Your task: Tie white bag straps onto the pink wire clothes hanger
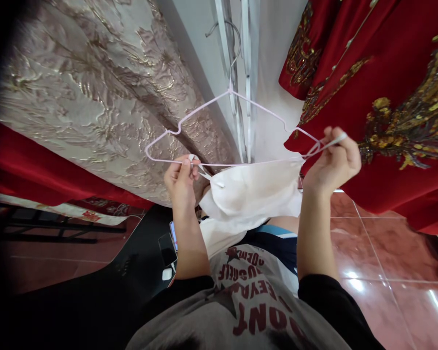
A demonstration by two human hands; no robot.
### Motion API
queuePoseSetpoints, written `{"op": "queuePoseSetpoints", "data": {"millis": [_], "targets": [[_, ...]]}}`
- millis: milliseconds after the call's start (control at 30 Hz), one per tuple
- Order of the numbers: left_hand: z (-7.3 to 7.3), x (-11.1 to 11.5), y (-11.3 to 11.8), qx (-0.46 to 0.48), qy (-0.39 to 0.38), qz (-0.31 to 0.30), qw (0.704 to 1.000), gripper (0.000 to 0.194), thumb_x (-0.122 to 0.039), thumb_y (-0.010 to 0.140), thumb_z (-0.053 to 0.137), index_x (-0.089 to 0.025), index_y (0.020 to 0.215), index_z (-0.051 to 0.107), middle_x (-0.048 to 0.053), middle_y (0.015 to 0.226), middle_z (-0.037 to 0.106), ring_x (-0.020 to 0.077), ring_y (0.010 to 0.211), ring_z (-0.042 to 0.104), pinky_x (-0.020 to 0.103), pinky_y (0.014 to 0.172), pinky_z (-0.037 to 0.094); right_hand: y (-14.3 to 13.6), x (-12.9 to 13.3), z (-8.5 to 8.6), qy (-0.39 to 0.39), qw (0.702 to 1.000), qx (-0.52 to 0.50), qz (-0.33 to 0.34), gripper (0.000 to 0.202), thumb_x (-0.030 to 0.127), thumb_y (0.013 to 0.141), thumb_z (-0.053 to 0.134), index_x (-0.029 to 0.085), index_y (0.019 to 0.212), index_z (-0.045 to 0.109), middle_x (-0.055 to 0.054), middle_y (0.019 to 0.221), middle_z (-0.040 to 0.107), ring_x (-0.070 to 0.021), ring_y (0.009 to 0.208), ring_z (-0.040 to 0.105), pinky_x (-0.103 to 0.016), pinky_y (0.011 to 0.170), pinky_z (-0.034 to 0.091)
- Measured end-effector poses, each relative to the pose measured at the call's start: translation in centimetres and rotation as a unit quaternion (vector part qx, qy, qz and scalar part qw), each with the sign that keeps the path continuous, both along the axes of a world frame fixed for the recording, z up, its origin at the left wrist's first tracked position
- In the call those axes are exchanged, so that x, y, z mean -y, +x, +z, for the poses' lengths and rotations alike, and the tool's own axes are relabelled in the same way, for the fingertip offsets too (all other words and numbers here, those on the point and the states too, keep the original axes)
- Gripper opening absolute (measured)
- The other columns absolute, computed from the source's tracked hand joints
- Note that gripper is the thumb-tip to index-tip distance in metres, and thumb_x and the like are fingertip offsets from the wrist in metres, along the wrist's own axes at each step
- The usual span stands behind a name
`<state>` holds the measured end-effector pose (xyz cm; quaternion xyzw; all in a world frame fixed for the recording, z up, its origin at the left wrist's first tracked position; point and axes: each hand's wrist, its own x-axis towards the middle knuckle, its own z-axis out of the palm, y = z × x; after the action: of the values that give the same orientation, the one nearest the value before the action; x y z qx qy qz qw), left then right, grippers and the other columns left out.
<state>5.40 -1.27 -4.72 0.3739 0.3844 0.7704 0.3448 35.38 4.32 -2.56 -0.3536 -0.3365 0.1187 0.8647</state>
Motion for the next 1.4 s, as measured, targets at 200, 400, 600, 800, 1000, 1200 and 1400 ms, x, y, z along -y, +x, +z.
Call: {"op": "queuePoseSetpoints", "data": {"millis": [200, 400, 600, 800, 1000, 1200, 1400], "targets": [[-0.1, 0.0, 0.4, 0.011, -0.006, -0.009, 1.000, 0.029, -0.046, 0.085, 0.090, -0.019, 0.091, 0.082, 0.006, 0.078, 0.079, 0.0072, 0.054, 0.054, 0.019, 0.050, 0.041, -1.1, 2.8, 0.3, 0.005, 0.996, 0.065, -0.053, 0.037, 0.012, 0.078, 0.063, 0.023, 0.107, 0.082, -0.007, 0.113, 0.080, -0.0283, 0.107, 0.080, -0.060, 0.105, 0.062], [0.1, 0.3, 0.8, 0.001, -0.039, 0.009, 0.999, 0.023, -0.039, 0.090, 0.086, -0.017, 0.091, 0.080, 0.007, 0.081, 0.079, 0.0073, 0.053, 0.053, 0.020, 0.051, 0.041, -1.0, 2.6, -1.5, 0.009, 0.988, 0.037, -0.149, 0.038, 0.015, 0.087, 0.055, 0.026, 0.116, 0.077, -0.010, 0.130, 0.077, -0.0309, 0.125, 0.075, -0.061, 0.110, 0.059], [-0.4, 0.2, 1.3, 0.006, -0.039, -0.015, 0.999, 0.030, -0.045, 0.085, 0.088, -0.017, 0.090, 0.081, 0.008, 0.085, 0.081, 0.0069, 0.054, 0.052, 0.020, 0.051, 0.041, -3.6, 5.2, -0.2, -0.100, 0.946, 0.275, 0.141, 0.019, 0.018, 0.091, 0.068, 0.028, 0.095, 0.084, -0.003, 0.100, 0.084, -0.0246, 0.098, 0.081, -0.050, 0.096, 0.065], [-0.6, 0.4, 1.6, 0.016, -0.042, -0.030, 0.999, 0.026, -0.041, 0.085, 0.089, -0.017, 0.094, 0.083, 0.010, 0.089, 0.082, 0.0068, 0.056, 0.053, 0.020, 0.052, 0.042, -4.2, 4.9, 0.6, -0.178, 0.797, 0.509, 0.272, 0.044, 0.011, 0.094, 0.049, 0.027, 0.120, 0.081, -0.006, 0.125, 0.082, -0.0255, 0.120, 0.075, -0.052, 0.106, 0.058], [-1.7, 0.6, -1.6, 0.083, -0.054, -0.016, 0.995, 0.025, -0.039, 0.088, 0.082, -0.024, 0.108, 0.084, 0.011, 0.122, 0.081, 0.0133, 0.086, 0.073, 0.022, 0.067, 0.054, -4.5, 4.7, -0.8, -0.146, 0.814, 0.516, 0.224, 0.040, 0.014, 0.098, 0.050, 0.029, 0.118, 0.080, -0.005, 0.114, 0.083, -0.0248, 0.108, 0.074, -0.049, 0.099, 0.054], [-0.3, 1.4, -6.2, 0.026, -0.003, 0.076, 0.997, 0.031, -0.048, 0.093, 0.072, -0.028, 0.115, 0.082, 0.010, 0.134, 0.078, 0.0227, 0.115, 0.075, 0.025, 0.075, 0.059, -4.0, 4.9, -0.2, -0.137, 0.830, 0.507, 0.191, 0.028, 0.020, 0.102, 0.055, 0.029, 0.111, 0.081, -0.004, 0.105, 0.083, -0.0233, 0.100, 0.074, -0.046, 0.095, 0.053], [2.8, 1.7, -6.3, -0.004, 0.048, 0.056, 0.997, 0.024, -0.040, 0.092, 0.079, -0.028, 0.112, 0.086, 0.007, 0.119, 0.084, 0.0208, 0.103, 0.077, 0.019, 0.050, 0.040, -4.2, 4.7, -0.2, -0.157, 0.822, 0.512, 0.195, 0.022, 0.030, 0.102, 0.060, 0.028, 0.112, 0.079, -0.006, 0.111, 0.082, -0.0254, 0.102, 0.073, -0.048, 0.098, 0.051]]}}
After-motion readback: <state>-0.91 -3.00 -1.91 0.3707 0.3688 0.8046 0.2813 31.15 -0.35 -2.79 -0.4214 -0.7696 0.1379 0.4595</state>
